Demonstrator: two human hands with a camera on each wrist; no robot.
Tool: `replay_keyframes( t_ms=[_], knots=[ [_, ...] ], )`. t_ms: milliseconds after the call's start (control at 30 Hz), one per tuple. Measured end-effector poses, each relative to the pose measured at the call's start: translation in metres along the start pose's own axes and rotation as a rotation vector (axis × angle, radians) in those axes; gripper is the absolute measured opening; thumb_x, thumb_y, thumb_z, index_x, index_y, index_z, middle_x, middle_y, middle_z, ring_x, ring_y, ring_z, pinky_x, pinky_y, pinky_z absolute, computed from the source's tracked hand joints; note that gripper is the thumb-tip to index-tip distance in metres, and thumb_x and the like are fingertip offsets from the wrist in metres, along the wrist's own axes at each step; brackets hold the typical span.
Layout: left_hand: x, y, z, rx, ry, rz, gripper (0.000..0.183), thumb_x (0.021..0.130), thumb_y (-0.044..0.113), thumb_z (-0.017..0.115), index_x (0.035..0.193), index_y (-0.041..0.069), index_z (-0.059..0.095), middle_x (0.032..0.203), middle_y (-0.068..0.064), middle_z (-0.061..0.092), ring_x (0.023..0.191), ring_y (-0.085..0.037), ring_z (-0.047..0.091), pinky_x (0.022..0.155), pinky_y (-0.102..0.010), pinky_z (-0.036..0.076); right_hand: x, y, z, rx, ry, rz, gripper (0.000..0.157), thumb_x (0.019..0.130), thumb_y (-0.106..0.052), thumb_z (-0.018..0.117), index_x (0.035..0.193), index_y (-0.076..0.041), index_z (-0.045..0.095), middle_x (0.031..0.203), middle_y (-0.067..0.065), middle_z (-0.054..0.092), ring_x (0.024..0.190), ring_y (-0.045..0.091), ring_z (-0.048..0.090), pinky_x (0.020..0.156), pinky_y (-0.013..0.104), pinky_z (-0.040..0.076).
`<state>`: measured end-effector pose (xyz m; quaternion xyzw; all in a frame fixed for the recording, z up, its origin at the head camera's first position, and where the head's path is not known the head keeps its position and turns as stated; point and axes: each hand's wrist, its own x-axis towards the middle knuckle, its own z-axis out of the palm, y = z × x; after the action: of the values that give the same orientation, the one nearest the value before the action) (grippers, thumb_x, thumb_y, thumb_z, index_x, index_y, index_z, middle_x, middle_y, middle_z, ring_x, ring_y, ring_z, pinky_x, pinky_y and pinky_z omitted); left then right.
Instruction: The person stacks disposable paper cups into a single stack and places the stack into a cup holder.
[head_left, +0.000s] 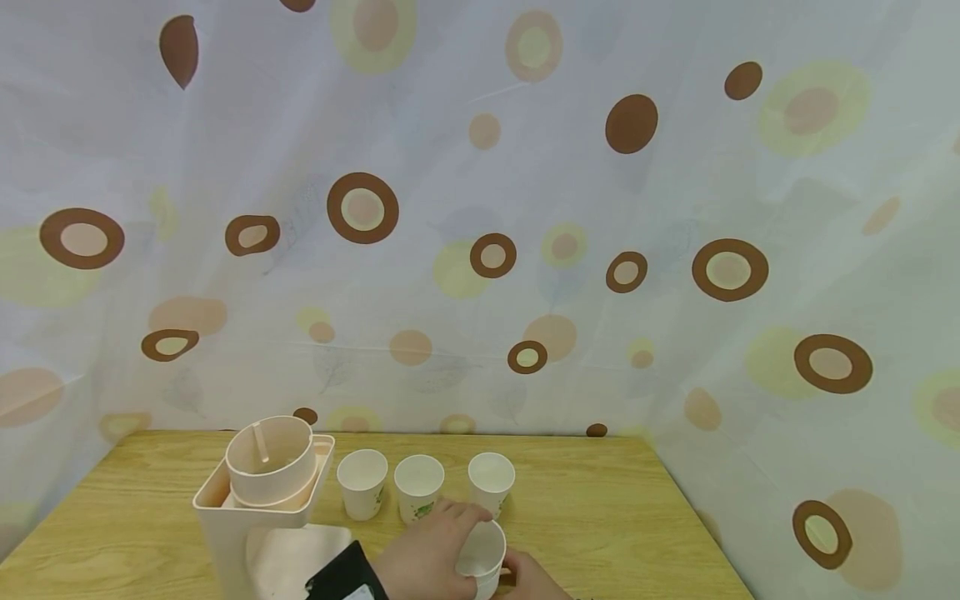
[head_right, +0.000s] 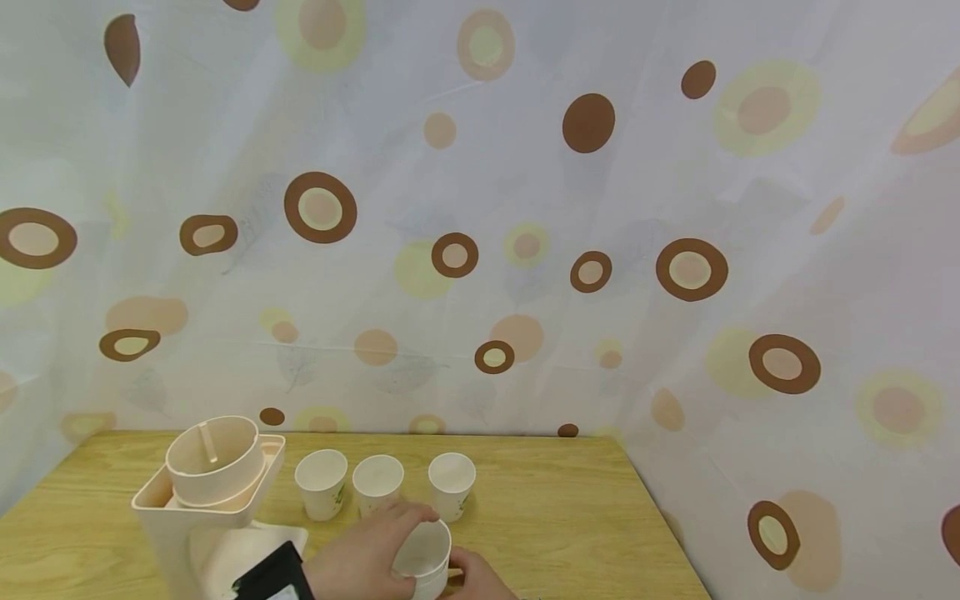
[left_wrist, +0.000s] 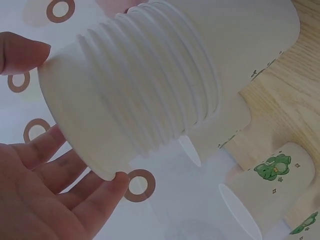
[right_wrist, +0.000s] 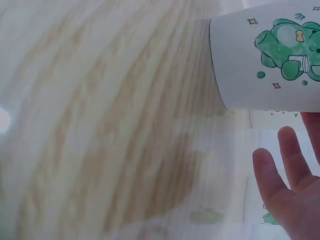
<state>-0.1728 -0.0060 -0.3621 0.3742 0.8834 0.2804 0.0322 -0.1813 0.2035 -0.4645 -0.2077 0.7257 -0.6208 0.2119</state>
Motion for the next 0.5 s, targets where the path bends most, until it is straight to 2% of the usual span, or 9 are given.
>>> replay_keyframes(
  t_ms=[67,200,500],
  knots=[
    [-0.0007,-0.0009,0.0016,-0.005,-0.005,-0.004,0.060,0.068,0.019,0.075,0.123,0.011,0.053,0.121,-0.004,0.055,0.105,-0.013,0.047,0.079,-0.022,0.046,-0.0006,0.0026,0.0018,0.076,-0.016,0.001,0.066,0.077,-0.007,0.070,0.127,0.020,0.036,0.118,0.009,0.059,0.097,0.011,0.059,0.081,0.022,0.049],
    [-0.0018,-0.0024,0.0046,0.009,-0.004,-0.003,0.060,0.068,0.019,0.076,0.123,0.011,0.053,0.122,-0.005,0.055,0.108,-0.014,0.048,0.081,-0.024,0.047,-0.0008,0.0064,0.0036,0.148,-0.035,-0.006,0.067,0.077,-0.005,0.069,0.127,0.021,0.032,0.113,0.001,0.060,0.096,0.011,0.060,0.081,0.022,0.049],
    [-0.0002,-0.0048,0.0107,0.074,0.009,-0.003,0.056,0.071,0.025,0.077,0.120,0.011,0.054,0.119,-0.003,0.058,0.106,-0.015,0.051,0.084,-0.026,0.047,0.0006,0.0098,-0.0016,0.124,-0.032,0.002,0.063,0.078,-0.005,0.068,0.126,0.020,0.036,0.111,0.000,0.059,0.094,0.010,0.060,0.080,0.021,0.048]
  ],
)
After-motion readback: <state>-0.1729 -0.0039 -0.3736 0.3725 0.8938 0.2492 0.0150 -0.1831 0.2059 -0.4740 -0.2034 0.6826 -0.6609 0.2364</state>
